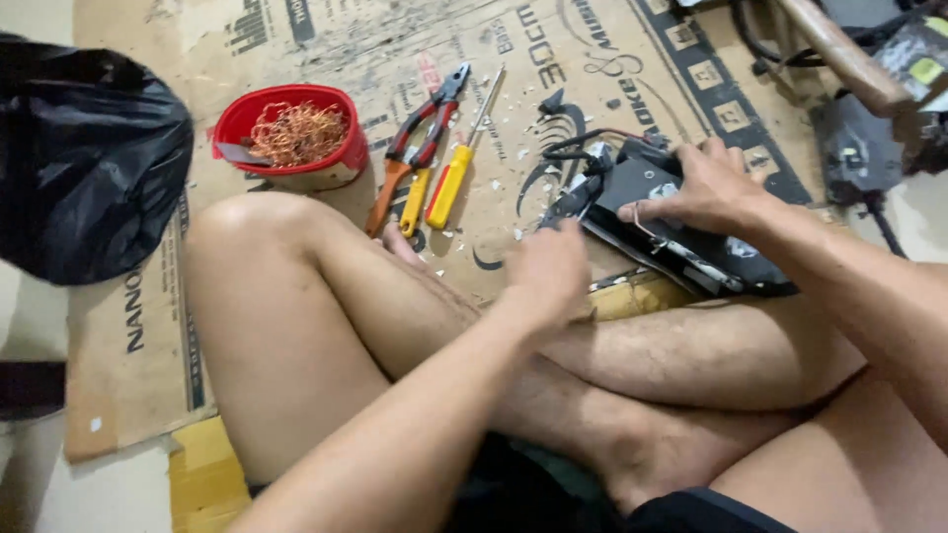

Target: The person sits on the floor and uses a screwdriver to work on a black electronic device held in their lap. They manipulate wires and components within the device's casing while various tools and a container of copper wire are visible nearby.

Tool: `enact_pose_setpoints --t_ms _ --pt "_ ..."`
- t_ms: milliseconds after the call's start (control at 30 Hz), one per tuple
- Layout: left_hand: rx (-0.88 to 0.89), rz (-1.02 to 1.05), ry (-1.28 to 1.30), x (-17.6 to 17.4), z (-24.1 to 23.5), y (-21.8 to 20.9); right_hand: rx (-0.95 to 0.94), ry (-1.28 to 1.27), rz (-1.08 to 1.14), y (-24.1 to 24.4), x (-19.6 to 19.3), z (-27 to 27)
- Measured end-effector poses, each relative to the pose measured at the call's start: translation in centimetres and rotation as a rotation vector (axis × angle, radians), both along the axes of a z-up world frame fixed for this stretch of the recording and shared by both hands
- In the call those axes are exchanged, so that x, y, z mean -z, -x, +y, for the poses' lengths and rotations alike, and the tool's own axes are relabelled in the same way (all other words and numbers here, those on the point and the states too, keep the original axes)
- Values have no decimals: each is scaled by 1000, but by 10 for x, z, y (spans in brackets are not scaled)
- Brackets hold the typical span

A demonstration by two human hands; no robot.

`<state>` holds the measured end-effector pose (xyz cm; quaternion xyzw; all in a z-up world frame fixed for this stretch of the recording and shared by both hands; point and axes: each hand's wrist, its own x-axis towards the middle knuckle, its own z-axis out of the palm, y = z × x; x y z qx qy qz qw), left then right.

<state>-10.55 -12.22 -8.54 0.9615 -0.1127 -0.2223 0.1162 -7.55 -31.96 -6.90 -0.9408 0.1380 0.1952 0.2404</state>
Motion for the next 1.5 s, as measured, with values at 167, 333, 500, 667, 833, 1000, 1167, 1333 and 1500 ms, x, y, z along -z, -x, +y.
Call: enact_pose_setpoints --t_ms 167,333,500,667,833,1000,1167,1333,1500 --pt "-93 63 213 -31 34 -11 -44 13 -57 12 -11 13" --pt "-189 138 374 -33 43 -25 -52 32 -38 -7 16 7" --pt "-158 277 316 0 36 -64 -209 82 70 -34 41 0" --pt "-353 621 440 -48 59 -71 -316 96 148 -33 28 14" --pt "-270 750 449 -50 67 -75 -424 110 138 -29 28 15" --pt "146 279 134 -12 37 -75 -460 86 131 -26 12 25" --pt "-47 109 44 -55 8 -7 -519 231 77 -24 31 24" --pt "-315 -688 -87 66 -64 50 -467 115 62 -16 43 1" --pt "148 -235 -93 -23 16 -7 -460 107 80 -18 24 16"
